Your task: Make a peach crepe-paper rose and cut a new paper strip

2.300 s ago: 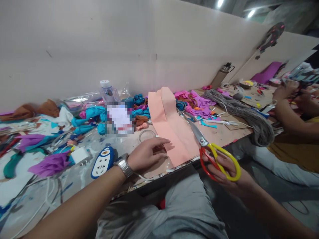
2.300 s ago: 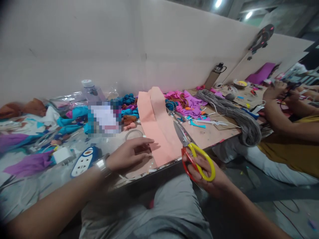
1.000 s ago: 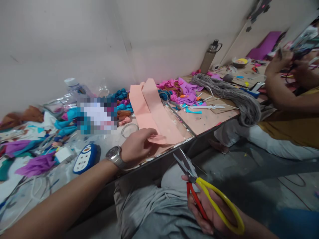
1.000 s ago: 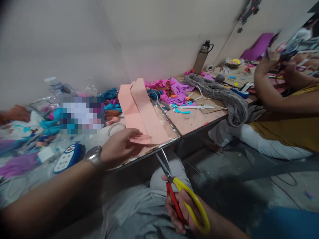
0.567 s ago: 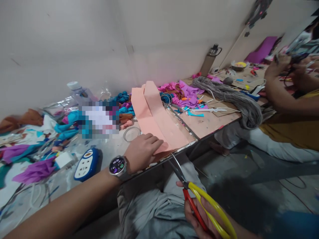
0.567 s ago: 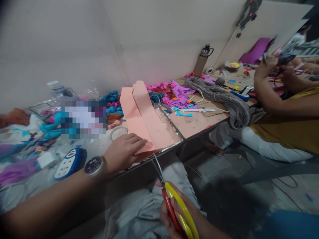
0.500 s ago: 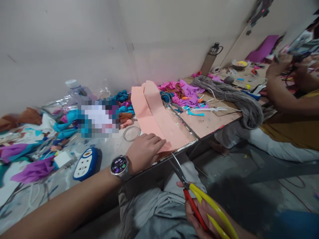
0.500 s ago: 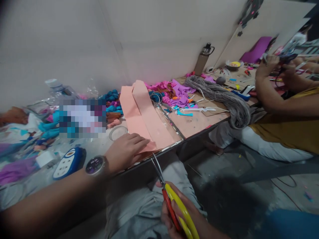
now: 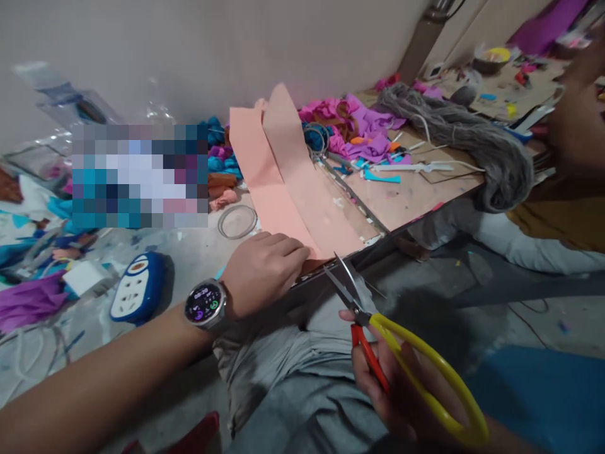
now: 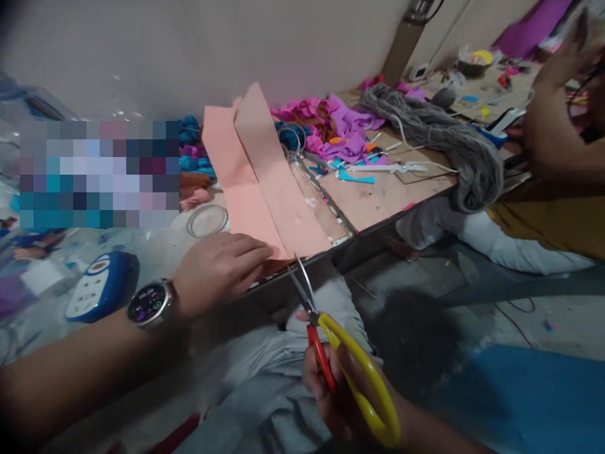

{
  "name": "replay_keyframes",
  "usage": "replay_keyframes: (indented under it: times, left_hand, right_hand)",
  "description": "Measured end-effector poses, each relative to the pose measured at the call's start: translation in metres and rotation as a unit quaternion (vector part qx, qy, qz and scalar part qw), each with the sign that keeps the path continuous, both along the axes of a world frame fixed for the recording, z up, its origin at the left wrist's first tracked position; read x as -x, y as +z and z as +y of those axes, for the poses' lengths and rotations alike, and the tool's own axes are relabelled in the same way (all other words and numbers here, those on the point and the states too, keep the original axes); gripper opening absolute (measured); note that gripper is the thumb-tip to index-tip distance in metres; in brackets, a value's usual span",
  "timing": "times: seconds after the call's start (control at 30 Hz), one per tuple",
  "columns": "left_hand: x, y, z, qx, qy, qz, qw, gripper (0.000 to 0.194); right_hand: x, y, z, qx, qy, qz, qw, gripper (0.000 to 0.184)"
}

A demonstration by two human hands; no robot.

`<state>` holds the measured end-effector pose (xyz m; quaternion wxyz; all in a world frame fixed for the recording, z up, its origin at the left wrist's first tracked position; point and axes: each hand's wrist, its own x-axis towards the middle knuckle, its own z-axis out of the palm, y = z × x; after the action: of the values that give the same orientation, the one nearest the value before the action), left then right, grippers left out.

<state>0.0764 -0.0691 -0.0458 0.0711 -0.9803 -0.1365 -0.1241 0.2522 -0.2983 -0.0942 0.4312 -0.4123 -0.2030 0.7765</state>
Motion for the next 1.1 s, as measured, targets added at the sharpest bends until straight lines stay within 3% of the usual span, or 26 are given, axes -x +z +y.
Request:
replay_keyframes:
  times: [0.3, 0.47, 0.77, 0.9, 1.1]
  left_hand:
    - [0.004, 0.002, -0.005, 0.011, -0.017, 0.003, 1.000, 0.022]
    - [0.004, -0.001, -0.008, 0.016, -0.028, 0.014, 0.999, 0.022]
    - [0.005, 0.002, -0.013, 0.001, -0.041, -0.007, 0.999, 0.025]
    - [0.004, -0.002, -0.014, 0.005, -0.046, -0.007, 0.999, 0.029]
    - [0.003, 0.000, -0.015, 0.000, -0.059, -0.010, 0.998, 0.024]
  right_hand:
    - [0.004, 0.007, 0.023, 0.010, -0.036, 0.079, 0.996, 0.091]
    - [0.002, 0.017, 0.030, 0.018, -0.049, 0.058, 0.997, 0.087]
    - [-0.001, 0.020, 0.034, 0.017, -0.062, 0.041, 0.997, 0.070]
    - [-0.003, 0.022, 0.035, 0.012, -0.045, 0.041, 0.998, 0.076]
    - [-0.001, 0.024, 0.033, 0.015, -0.055, 0.022, 0.998, 0.065]
